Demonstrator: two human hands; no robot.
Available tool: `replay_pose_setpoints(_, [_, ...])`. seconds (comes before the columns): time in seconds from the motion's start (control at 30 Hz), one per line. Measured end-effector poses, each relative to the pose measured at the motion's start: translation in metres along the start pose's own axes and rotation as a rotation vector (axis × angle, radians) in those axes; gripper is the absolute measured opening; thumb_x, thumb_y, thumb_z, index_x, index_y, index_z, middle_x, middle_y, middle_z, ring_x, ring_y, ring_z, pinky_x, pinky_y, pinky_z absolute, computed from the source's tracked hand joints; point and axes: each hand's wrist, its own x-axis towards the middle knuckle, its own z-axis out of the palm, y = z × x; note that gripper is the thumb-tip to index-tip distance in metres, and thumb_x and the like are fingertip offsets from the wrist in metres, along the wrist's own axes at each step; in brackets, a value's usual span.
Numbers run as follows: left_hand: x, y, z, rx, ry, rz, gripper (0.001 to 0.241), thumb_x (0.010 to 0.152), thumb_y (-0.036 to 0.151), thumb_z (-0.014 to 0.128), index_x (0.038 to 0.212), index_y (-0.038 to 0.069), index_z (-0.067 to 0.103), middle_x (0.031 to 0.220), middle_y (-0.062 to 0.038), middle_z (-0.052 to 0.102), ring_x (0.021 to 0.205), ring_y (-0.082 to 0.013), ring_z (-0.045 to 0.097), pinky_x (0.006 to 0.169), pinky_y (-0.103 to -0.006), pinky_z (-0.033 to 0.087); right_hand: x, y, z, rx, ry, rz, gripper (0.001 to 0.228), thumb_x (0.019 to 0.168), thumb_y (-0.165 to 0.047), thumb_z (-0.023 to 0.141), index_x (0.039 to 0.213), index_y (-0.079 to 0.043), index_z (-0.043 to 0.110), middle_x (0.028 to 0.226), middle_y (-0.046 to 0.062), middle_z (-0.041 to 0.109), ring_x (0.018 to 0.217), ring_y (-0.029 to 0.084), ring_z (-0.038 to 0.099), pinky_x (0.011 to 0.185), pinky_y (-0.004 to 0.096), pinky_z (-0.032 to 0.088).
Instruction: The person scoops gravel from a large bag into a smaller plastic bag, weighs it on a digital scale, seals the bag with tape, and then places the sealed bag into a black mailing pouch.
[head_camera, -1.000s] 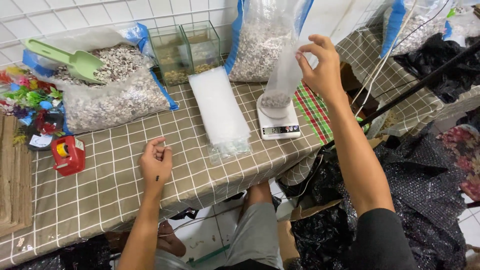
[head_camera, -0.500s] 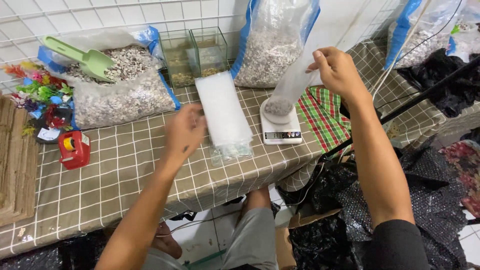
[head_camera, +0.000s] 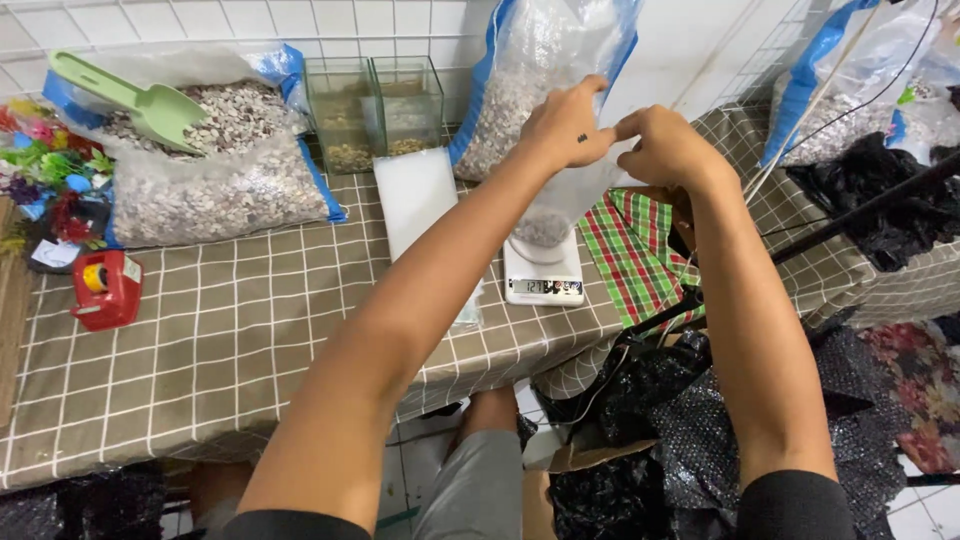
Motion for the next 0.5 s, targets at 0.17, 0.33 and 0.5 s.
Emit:
replay_pose_setpoints(0.17, [0.013,-0.017,0.008,0.126,0.134,-0.141,0.030,0.080,0.019,0.069,0.106,0.011,0.055,0.102,-0.014,0.065,0.087,-0.0397,0.067,0.060,-0.0497,0.054,0.002,-0.001,-0.002,-0.024,-0.028,0.092,0.053,0.082,-0.009,0.055,0.131,-0.015,0.075,0.107,0.023,0.074,0.094,0.036,0.069,0.081,0.045,0.050])
replay_pose_setpoints(0.33, [0.018,-0.023,0.007,0.138,0.248,-0.169,0.026,0.078,0.010,0.068,0.075,0.012,0.042,0.070,-0.007,0.054,0.058,-0.0294,0.056,0.045,-0.0420,0.035,0.001,-0.022,-0.009,0.074,-0.048,0.105,0.059,0.081,-0.003,0.047,0.137,-0.008,0.067,0.136,0.015,0.066,0.115,0.032,0.064,0.087,0.043,0.051])
replay_pose_setpoints(0.5, [0.028,-0.028,0.005,-0.038,0.294,-0.200,0.024,0.075,0.023,0.067,0.098,0.017,0.065,0.107,-0.012,0.068,0.090,-0.0388,0.069,0.066,-0.0488,0.055,0.005,-0.020,-0.007,0.068,-0.061,0.158,0.059,0.080,-0.004,0.050,0.136,-0.008,0.068,0.126,0.012,0.071,0.080,0.028,0.066,0.066,0.043,0.049])
